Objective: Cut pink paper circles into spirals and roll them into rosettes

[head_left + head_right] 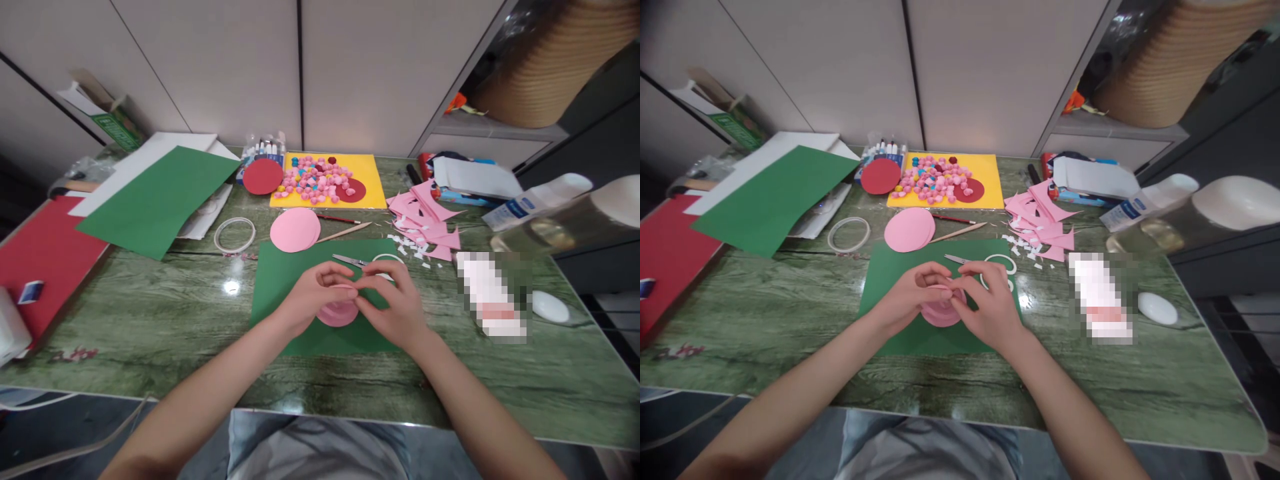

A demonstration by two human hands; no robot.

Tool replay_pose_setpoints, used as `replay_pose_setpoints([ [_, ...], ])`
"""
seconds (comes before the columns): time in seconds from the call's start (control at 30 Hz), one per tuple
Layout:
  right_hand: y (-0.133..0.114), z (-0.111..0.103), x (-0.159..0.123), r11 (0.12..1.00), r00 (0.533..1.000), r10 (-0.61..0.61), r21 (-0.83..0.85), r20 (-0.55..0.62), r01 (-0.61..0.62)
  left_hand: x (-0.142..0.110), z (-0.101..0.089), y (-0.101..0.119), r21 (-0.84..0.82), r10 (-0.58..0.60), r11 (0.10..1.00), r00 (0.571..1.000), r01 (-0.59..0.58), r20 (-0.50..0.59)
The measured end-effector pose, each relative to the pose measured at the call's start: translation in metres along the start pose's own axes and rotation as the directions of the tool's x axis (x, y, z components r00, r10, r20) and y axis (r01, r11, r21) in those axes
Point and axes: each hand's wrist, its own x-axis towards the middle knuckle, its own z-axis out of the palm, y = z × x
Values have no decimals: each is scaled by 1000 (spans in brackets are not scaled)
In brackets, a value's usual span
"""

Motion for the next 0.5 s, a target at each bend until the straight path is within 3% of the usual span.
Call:
replay_pose_setpoints([
  [0.3, -3, -1, -2, 999, 998, 41, 34, -51, -39, -2, 1, 3, -15, 0, 1000, 1000, 0, -18],
  [0.5, -6, -3, 0, 993, 998, 57, 105, -23, -55, -2, 0, 4, 33, 20, 999, 1000, -20, 11],
])
